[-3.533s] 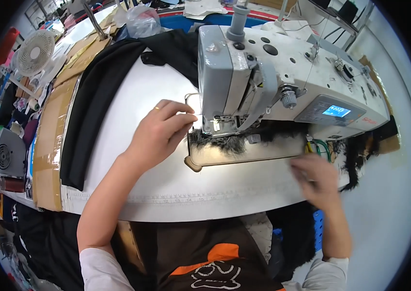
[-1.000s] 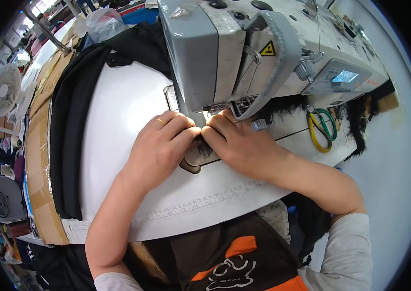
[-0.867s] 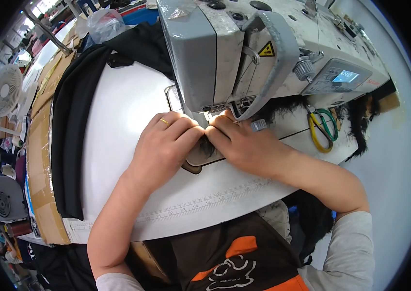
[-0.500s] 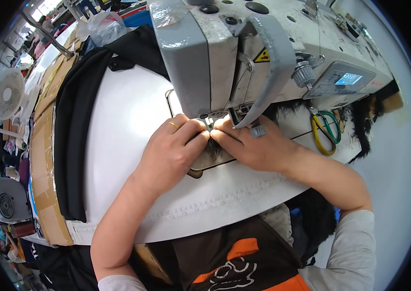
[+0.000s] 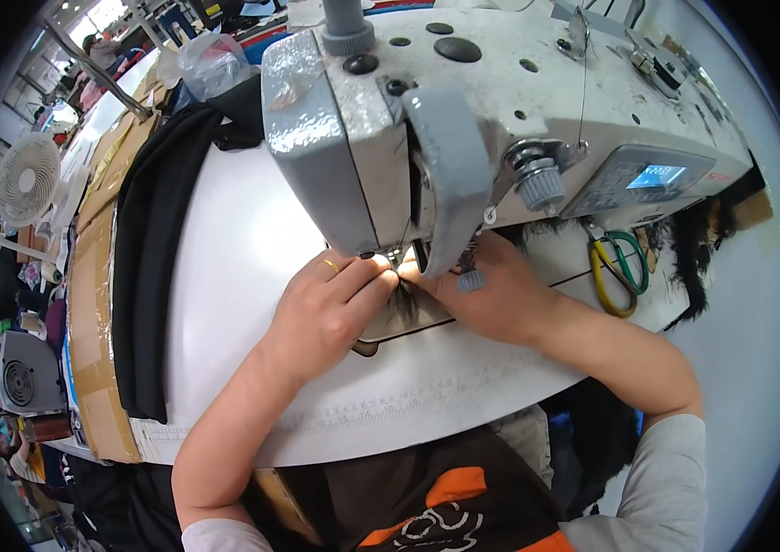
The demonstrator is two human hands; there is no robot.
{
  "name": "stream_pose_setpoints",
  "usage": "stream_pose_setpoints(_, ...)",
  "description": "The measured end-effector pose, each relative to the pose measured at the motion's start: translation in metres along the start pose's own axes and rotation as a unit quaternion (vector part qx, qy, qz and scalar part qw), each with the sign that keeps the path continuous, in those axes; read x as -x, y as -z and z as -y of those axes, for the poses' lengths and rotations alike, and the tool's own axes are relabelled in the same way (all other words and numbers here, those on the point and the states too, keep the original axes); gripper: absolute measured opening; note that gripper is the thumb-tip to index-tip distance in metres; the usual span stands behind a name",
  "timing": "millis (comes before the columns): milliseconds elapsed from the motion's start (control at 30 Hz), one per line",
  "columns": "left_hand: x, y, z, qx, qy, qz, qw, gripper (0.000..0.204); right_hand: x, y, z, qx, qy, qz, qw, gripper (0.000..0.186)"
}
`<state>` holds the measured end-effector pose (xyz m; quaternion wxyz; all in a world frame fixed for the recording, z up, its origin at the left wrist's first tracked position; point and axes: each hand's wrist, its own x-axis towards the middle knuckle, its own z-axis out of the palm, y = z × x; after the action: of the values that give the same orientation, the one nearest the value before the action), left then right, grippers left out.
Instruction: Sewing a black fur trim onto a black fabric garment using an industrial sewing machine.
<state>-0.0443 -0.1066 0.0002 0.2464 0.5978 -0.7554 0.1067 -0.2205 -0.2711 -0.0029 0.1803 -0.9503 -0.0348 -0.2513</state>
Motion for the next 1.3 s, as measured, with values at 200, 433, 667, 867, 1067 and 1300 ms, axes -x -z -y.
stream_pose_setpoints(200,0.001,-0.003,0.004,0.052,0.026,0.021,0.998,0.024,0.008,-0.013,0.001,0.154,0.082,-0.069,0.982,0.017)
stream_pose_setpoints(433,0.002,-0.004,0.005,0.035,0.049,0.029,0.998,0.034,0.010,-0.024,-0.004,0.137,0.093,-0.079,0.983,0.013)
stream_pose_setpoints(667,-0.003,0.000,0.004,0.004,0.008,0.035,0.999,0.022,0.011,-0.011,0.000,0.062,0.061,-0.036,0.996,0.012)
stream_pose_setpoints(867,-0.001,0.005,-0.003,-0.035,-0.013,0.029,0.999,0.035,0.012,-0.007,0.012,0.026,-0.059,0.065,0.996,0.016)
stream_pose_setpoints(1067,0.002,0.004,-0.002,-0.024,-0.009,0.031,0.999,0.037,0.014,-0.004,0.010,0.139,0.024,0.046,0.989,0.021)
stream_pose_setpoints(1300,0.001,0.003,0.001,-0.004,0.018,0.040,0.999,0.032,0.017,-0.021,0.005,0.265,0.039,0.028,0.963,0.027)
